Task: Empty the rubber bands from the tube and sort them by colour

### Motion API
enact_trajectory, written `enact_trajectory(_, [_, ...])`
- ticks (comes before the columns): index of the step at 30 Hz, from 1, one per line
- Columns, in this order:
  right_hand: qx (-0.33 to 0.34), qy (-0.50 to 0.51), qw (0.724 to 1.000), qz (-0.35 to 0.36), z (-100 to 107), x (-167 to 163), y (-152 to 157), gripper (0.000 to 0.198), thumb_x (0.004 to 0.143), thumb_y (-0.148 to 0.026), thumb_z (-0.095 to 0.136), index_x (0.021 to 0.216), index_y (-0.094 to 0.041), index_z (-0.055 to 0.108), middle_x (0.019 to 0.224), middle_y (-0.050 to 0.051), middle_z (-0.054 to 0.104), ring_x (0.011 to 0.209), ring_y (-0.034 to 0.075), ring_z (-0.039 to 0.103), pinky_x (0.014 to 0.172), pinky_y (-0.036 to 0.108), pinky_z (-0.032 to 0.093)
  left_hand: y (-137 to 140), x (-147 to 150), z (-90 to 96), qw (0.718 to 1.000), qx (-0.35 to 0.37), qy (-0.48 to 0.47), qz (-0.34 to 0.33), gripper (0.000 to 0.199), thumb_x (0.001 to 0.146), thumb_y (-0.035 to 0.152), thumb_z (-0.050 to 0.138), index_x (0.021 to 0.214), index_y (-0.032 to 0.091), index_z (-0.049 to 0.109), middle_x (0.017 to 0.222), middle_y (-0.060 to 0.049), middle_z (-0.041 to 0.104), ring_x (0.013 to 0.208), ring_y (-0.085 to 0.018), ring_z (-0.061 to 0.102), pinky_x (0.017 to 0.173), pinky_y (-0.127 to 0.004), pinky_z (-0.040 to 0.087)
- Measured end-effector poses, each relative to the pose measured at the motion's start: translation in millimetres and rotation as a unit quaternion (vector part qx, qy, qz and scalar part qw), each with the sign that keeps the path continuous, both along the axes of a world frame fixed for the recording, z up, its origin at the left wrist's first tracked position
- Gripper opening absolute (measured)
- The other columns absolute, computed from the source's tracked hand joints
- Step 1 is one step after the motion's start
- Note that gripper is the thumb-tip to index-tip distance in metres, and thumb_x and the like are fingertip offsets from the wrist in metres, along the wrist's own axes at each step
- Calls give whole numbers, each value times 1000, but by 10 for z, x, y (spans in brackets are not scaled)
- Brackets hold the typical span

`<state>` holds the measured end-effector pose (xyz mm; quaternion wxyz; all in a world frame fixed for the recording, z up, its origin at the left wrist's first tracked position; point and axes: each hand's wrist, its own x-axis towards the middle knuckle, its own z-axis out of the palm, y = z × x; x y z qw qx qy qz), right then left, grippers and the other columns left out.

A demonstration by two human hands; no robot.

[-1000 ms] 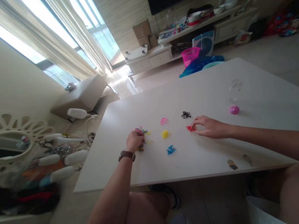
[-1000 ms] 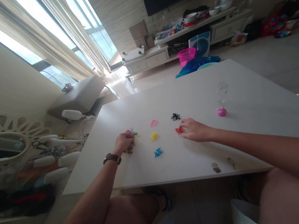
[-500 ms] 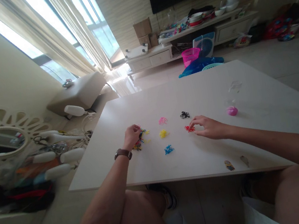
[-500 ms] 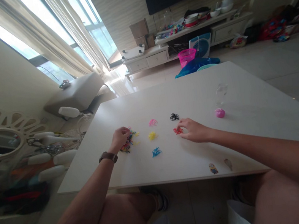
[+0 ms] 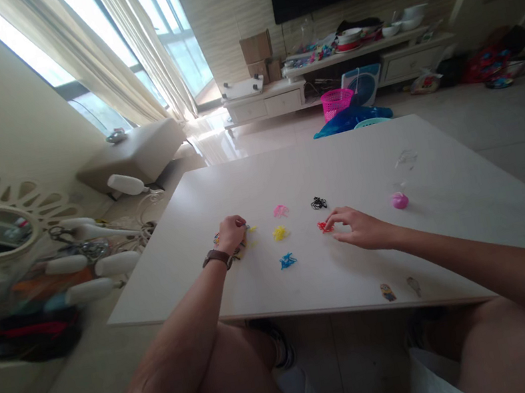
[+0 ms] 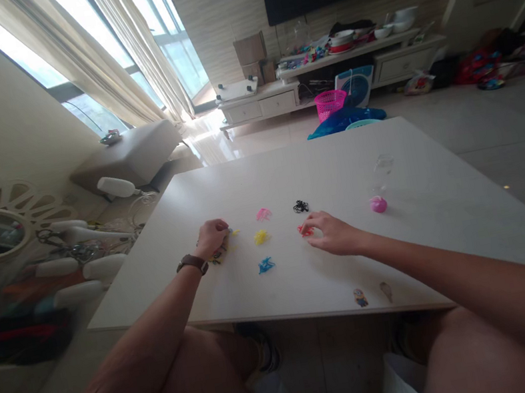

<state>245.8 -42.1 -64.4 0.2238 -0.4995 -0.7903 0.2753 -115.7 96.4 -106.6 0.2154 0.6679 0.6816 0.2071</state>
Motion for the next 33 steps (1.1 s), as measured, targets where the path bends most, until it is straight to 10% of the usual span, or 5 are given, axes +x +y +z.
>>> enact_trajectory(33, [-15,-1,999,35,192,-9,-109,18,89,-26,59,100,-23,73,120,10,68,117,26,61,103,44,49,-49,100,105,996,-27,-26,-82,22,69,15,75,90,19,81,82,-4,77,71,-16,69,70,-26,54])
